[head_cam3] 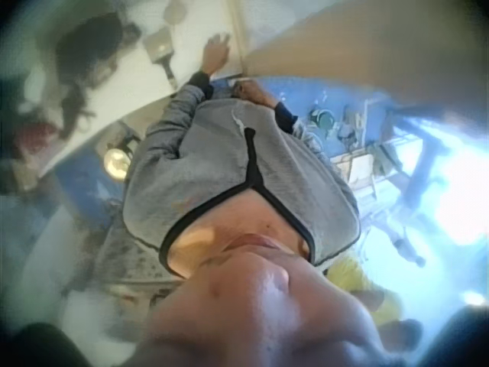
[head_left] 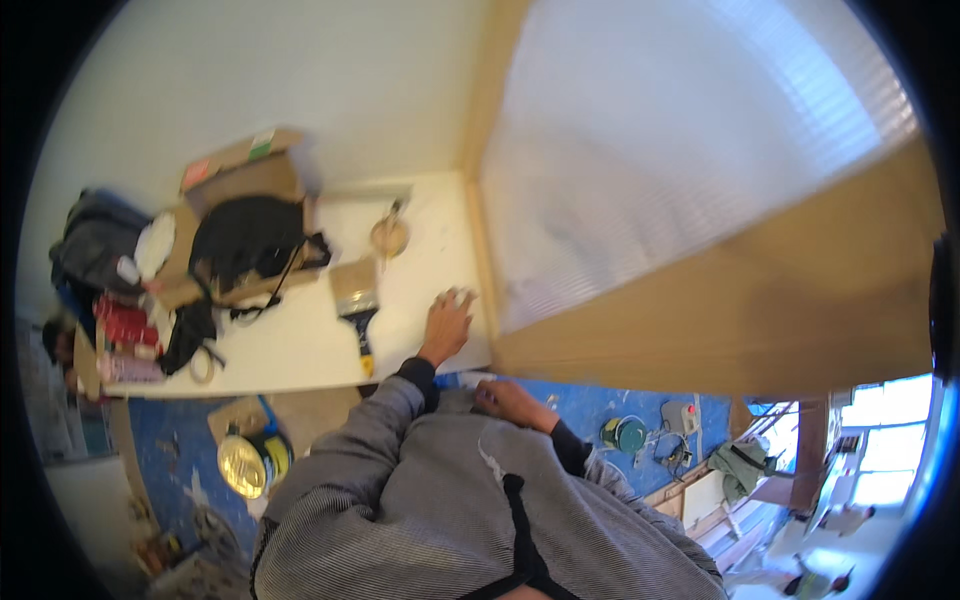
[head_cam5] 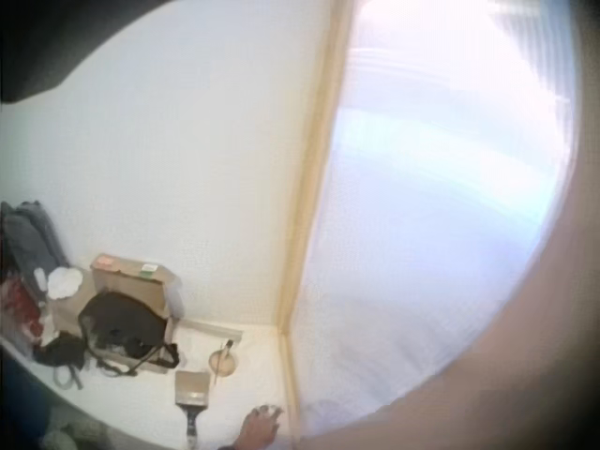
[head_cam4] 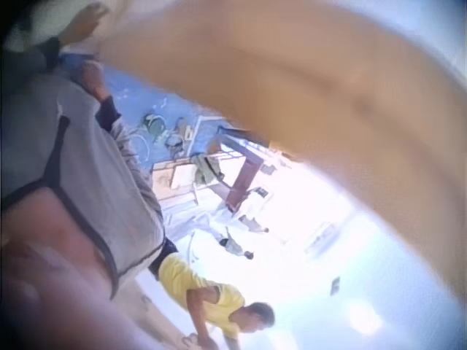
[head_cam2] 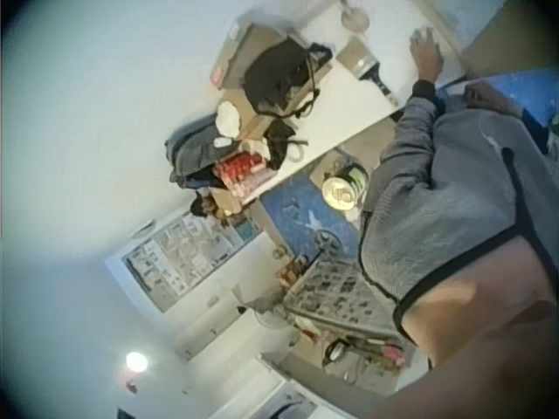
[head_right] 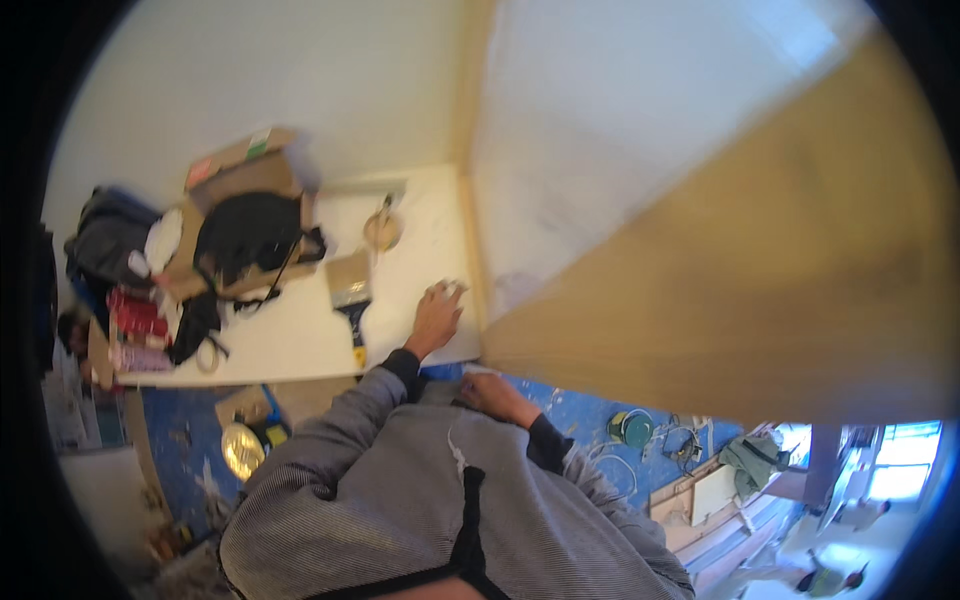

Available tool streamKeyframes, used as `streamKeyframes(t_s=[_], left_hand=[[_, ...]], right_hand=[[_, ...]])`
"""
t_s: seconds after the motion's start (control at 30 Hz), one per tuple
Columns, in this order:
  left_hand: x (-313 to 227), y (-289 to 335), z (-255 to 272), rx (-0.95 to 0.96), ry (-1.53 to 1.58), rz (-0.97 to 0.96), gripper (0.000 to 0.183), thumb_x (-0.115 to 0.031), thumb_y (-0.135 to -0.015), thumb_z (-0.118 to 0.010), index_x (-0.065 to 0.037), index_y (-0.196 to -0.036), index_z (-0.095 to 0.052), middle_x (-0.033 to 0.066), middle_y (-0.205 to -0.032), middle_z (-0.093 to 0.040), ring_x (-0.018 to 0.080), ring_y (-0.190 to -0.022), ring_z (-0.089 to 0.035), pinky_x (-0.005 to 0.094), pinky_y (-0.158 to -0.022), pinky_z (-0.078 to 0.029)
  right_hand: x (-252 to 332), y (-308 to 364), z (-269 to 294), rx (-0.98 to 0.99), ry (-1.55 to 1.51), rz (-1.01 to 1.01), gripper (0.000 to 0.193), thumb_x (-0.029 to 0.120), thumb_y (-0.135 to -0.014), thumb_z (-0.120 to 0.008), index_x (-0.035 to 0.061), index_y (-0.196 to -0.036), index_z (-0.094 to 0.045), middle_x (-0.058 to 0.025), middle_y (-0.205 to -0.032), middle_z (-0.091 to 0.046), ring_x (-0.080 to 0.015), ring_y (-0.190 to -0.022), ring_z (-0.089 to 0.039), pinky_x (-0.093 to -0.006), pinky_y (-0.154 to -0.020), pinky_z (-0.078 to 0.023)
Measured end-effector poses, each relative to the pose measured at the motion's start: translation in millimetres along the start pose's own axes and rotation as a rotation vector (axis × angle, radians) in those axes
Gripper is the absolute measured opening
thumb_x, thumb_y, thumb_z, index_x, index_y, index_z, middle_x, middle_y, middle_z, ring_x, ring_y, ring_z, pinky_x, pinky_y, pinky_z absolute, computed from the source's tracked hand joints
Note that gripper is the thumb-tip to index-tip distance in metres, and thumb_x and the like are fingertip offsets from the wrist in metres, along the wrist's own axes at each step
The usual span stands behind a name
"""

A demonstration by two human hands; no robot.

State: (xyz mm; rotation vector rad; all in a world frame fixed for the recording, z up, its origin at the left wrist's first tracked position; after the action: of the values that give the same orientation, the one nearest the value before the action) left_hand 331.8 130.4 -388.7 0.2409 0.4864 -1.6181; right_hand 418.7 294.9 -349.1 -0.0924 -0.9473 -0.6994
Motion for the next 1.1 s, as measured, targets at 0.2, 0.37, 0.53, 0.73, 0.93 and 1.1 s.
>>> streamKeyframes(t_s=[0.2, 0.37, 0.53, 0.73, 0.93, 1.1], left_hand=[[-4, 4, -20, -0.007, -0.13, 0.063, 0.049, -0.023, -0.091, -0.062, -0.008, -0.137, -0.052, 0.0221, -0.128, -0.049, 0.0412, -0.114, -0.051, 0.0502, -0.091, -0.047], [37, -15, -74, 0.192, -0.145, 0.08, 0.049, -0.026, -0.087, -0.064, -0.009, -0.132, -0.059, 0.0229, -0.132, -0.046, 0.0417, -0.113, -0.051, 0.0513, -0.09, -0.05], [24, -4, -54, 0.241, -0.193, 0.085, 0.039, -0.023, -0.084, -0.062, -0.005, -0.119, -0.067, 0.0228, -0.125, -0.057, 0.0419, -0.11, -0.055, 0.0527, -0.092, -0.049], [-5, 4, -23, 0.139, -0.187, -0.253, 0.037, -0.013, -0.08, -0.062, -0.004, -0.116, -0.068, 0.0171, -0.121, -0.067, 0.0392, -0.117, -0.056, 0.0524, -0.103, -0.039], [21, 33, -2, 0.024, 0.132, 0.045, 0.021, -0.006, -0.084, -0.064, 0.003, -0.103, -0.07, 0.022, -0.089, -0.071, 0.0414, -0.079, -0.067, 0.0493, -0.074, -0.053], [7, 81, 26, -0.125, 0.412, 0.438, 0.019, -0.008, -0.093, -0.063, 0.01, -0.09, -0.068, 0.0177, -0.072, -0.07, 0.0218, -0.041, -0.061, 0.036, -0.043, -0.049]], right_hand=[[-50, 47, 9, 0.017, 0.038, -0.117, 0.029, 0.028, -0.091, -0.067, 0.0029, -0.105, -0.066, -0.021, -0.095, -0.072, -0.0364, -0.091, -0.071, -0.0432, -0.08, -0.055], [-103, 79, 35, -0.242, 0.053, -0.211, 0.028, 0.028, -0.087, -0.072, 0.0039, -0.101, -0.068, -0.0186, -0.088, -0.073, -0.0355, -0.084, -0.072, -0.0443, -0.075, -0.056], [-110, 102, 41, -0.411, -0.101, -0.29, 0.025, 0.026, -0.087, -0.072, 0.0035, -0.095, -0.068, -0.017, -0.083, -0.073, -0.0333, -0.078, -0.072, -0.0429, -0.071, -0.056], [-92, 96, 46, -0.647, -0.271, -0.188, 0.021, 0.021, -0.084, -0.075, 0.0022, -0.086, -0.065, -0.0149, -0.072, -0.068, -0.0299, -0.067, -0.068, -0.0394, -0.063, -0.052], [-95, 99, 33, -0.584, -0.286, -0.119, 0.022, 0.019, -0.082, -0.075, 0.0019, -0.075, -0.064, -0.0142, -0.068, -0.066, -0.029, -0.064, -0.065, -0.0385, -0.061, -0.05], [-123, 97, 43, -0.422, -0.359, -0.181, 0.019, 0.023, -0.079, -0.075, 0.0039, -0.082, -0.072, -0.0163, -0.078, -0.071, -0.0341, -0.076, -0.07, -0.0417, -0.072, -0.054]])
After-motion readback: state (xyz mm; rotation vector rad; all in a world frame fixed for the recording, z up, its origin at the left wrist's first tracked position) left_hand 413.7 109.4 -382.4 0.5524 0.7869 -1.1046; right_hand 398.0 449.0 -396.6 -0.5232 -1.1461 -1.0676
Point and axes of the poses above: each hand's wrist, its own y-axis away from the middle knuckle, its own z-axis out of the back of the hand, x = y × z, the point moved 6 cm from there along -y, towards the middle knuckle
